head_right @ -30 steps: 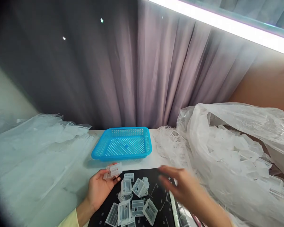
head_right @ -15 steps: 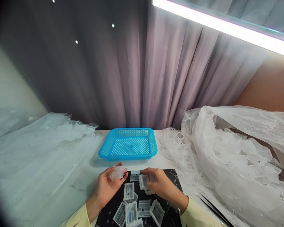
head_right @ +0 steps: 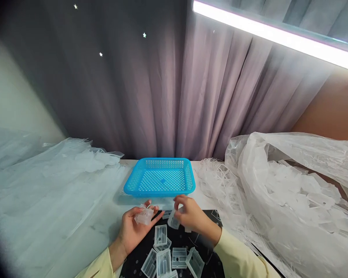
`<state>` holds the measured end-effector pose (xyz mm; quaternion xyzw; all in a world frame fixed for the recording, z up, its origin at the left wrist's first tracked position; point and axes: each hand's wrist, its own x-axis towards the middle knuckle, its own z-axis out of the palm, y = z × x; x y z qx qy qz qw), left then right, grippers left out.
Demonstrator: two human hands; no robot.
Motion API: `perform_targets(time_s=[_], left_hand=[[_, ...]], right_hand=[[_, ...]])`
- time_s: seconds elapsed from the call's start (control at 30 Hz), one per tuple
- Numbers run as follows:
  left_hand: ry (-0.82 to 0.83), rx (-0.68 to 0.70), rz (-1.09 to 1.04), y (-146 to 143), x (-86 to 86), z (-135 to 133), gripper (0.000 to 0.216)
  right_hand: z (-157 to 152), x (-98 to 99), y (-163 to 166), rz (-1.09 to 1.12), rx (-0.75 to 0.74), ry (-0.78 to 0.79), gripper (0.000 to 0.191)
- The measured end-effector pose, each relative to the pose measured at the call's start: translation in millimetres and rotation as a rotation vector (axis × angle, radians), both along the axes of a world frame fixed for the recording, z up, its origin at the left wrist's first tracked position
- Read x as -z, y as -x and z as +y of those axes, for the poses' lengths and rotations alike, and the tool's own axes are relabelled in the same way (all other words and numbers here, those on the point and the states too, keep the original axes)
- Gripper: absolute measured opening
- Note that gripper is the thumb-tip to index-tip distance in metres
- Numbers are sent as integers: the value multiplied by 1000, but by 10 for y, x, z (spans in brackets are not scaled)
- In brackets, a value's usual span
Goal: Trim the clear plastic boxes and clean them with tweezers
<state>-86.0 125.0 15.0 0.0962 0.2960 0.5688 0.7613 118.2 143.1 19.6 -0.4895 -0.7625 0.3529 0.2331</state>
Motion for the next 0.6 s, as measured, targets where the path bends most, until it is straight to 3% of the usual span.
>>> perform_targets(time_s=[0.13,0.3,0.47,0.6], left_hand=[[-15,24,-30,24,44,-7,15],[-9,96,-63,82,99,5,20],[10,115,-72,119,160,26,21],[10,121,-77,115,188,33,22]], right_hand=[[-103,-23,121,-201,-178,-139,15],[-57,-68,102,-410,-262,-272,13],[-179,-335,-22,-556,-399,-457,47],[-358,-403,-31,-639,-567,-521,43]])
